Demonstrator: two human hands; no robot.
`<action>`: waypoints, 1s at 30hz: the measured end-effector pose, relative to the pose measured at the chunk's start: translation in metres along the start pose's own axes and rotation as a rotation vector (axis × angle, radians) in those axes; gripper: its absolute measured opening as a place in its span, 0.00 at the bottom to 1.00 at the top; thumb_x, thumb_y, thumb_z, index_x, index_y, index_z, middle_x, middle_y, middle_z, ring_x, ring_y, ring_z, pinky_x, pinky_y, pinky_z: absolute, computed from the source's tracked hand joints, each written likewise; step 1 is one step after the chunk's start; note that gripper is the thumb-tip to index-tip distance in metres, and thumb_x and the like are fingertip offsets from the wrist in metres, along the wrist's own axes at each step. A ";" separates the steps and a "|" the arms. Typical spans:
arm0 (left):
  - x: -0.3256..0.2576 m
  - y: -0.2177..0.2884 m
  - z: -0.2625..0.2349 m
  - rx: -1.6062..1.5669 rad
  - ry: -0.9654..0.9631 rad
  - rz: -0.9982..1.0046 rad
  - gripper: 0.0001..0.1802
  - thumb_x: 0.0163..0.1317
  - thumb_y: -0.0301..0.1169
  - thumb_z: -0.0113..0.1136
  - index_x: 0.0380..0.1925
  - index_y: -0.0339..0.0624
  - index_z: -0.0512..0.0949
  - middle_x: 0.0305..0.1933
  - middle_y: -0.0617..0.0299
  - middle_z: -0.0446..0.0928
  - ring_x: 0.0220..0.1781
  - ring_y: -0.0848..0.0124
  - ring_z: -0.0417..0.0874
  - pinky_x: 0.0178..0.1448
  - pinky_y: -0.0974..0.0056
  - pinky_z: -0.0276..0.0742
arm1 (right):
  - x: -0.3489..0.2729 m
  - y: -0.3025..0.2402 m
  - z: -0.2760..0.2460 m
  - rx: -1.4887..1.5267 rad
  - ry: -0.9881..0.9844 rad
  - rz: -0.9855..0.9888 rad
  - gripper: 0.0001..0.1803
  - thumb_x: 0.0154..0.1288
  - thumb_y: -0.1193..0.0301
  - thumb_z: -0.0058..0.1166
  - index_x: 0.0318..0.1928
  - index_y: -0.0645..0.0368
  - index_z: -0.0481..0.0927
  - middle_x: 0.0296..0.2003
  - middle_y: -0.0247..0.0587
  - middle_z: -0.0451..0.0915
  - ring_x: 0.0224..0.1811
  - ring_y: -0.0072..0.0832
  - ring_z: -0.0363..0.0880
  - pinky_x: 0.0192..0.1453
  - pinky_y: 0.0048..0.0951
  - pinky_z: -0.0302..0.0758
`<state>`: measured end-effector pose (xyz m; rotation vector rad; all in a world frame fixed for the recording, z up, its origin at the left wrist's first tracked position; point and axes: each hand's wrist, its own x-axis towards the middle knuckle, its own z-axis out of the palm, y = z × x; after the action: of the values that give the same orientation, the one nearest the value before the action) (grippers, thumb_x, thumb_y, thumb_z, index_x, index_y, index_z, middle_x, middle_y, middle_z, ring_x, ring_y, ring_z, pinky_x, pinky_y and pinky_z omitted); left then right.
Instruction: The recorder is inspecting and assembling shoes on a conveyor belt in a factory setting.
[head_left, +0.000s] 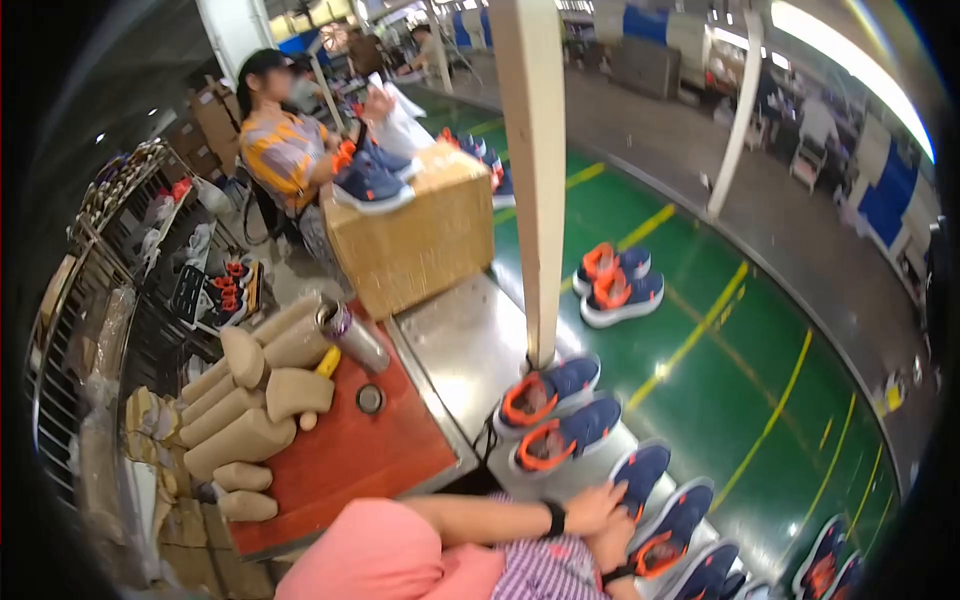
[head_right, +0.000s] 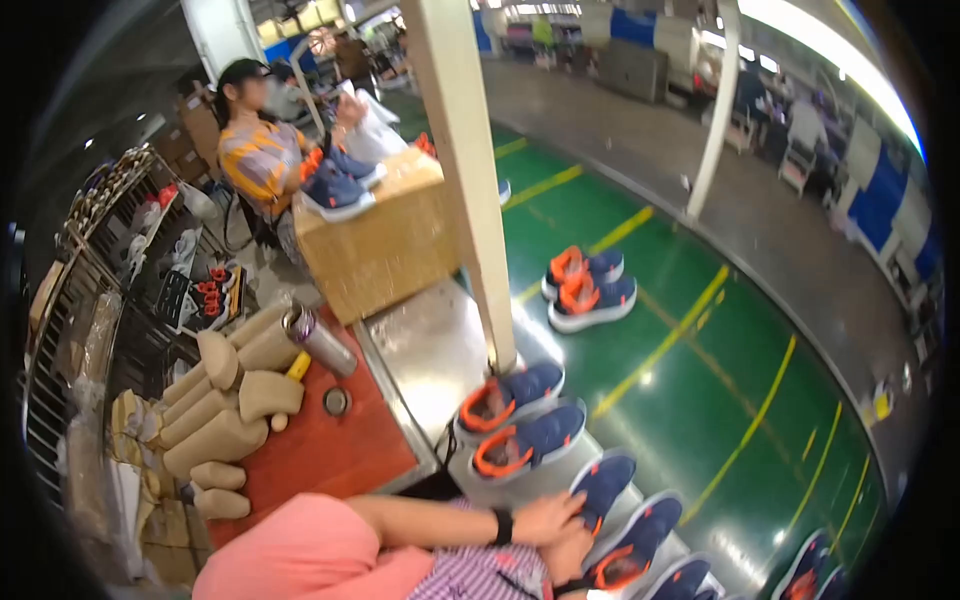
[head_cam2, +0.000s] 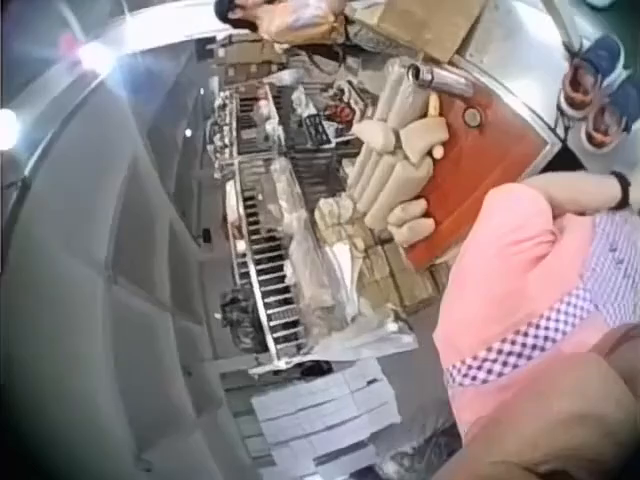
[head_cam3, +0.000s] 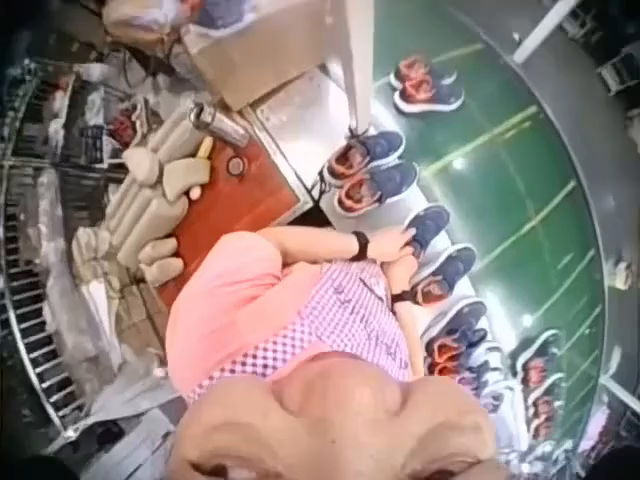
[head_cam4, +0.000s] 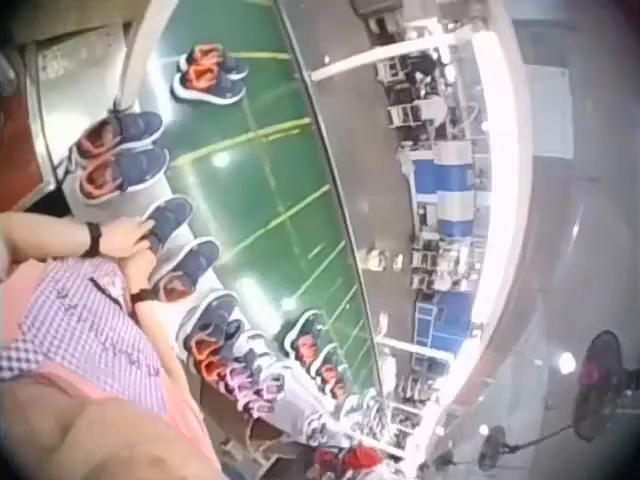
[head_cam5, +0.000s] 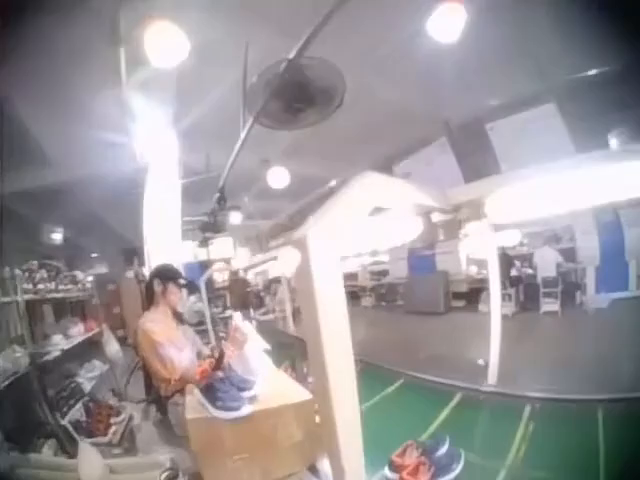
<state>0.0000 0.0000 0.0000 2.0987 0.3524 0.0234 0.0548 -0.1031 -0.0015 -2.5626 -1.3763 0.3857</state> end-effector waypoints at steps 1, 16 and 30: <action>0.008 -0.001 0.006 -0.006 0.041 0.002 0.31 0.64 0.44 0.49 0.59 0.31 0.64 0.42 0.39 0.73 0.41 0.42 0.77 0.46 0.49 0.74 | -0.001 0.010 0.009 -0.108 0.020 -0.045 0.15 0.50 0.58 0.60 0.36 0.52 0.81 0.23 0.42 0.79 0.22 0.42 0.78 0.23 0.43 0.71; 0.040 -0.055 -0.089 0.216 -0.144 0.049 0.32 0.59 0.41 0.50 0.52 0.20 0.65 0.31 0.37 0.78 0.35 0.43 0.80 0.42 0.47 0.75 | 0.085 -0.048 0.028 0.091 0.038 0.175 0.14 0.47 0.56 0.61 0.22 0.54 0.81 0.17 0.46 0.79 0.22 0.46 0.80 0.26 0.44 0.74; 0.046 -0.064 -0.100 0.136 -0.192 -0.003 0.33 0.65 0.47 0.46 0.60 0.29 0.64 0.32 0.35 0.78 0.36 0.41 0.79 0.42 0.45 0.73 | 0.084 -0.050 0.033 0.174 0.163 0.226 0.14 0.47 0.62 0.59 0.23 0.61 0.80 0.17 0.50 0.78 0.20 0.48 0.79 0.28 0.45 0.74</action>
<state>0.0128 0.1261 -0.0062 2.2131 0.2470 -0.2082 0.0490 -0.0033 -0.0289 -2.5463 -0.9574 0.3093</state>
